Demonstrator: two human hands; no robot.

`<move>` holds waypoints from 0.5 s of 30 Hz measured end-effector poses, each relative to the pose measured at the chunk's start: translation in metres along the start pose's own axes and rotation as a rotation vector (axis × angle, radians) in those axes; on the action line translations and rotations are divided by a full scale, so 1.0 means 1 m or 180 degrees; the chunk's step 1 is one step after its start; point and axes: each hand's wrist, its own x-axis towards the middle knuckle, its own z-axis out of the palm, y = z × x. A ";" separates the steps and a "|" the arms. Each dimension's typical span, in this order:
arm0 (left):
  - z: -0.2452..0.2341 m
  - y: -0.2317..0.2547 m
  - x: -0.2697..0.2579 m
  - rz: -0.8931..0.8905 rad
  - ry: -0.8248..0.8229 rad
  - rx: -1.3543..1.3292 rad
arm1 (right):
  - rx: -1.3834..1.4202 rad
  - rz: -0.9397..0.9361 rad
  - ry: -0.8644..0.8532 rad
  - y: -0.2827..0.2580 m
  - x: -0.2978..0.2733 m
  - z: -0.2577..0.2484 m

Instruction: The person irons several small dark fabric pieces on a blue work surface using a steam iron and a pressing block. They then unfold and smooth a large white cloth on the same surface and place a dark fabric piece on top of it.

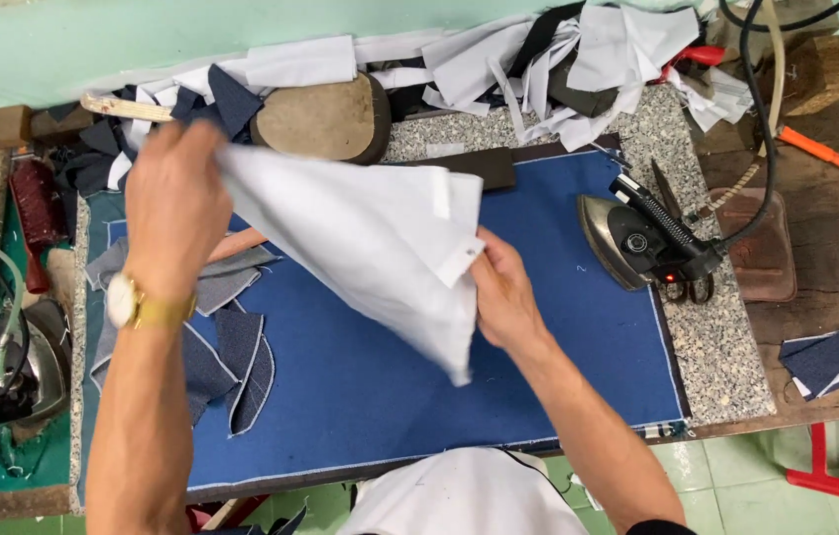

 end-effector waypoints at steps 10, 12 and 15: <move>0.159 0.133 0.088 0.1480 0.0820 -0.0446 | 0.0949 0.1103 0.1237 0.078 -0.073 -0.049; 0.194 0.160 0.065 0.1746 -0.0097 -0.0906 | 0.0401 0.1409 0.1104 0.090 -0.084 -0.065; 0.189 0.178 0.008 0.1175 -0.0641 -0.0940 | -0.0166 0.1061 0.1543 0.198 -0.114 -0.157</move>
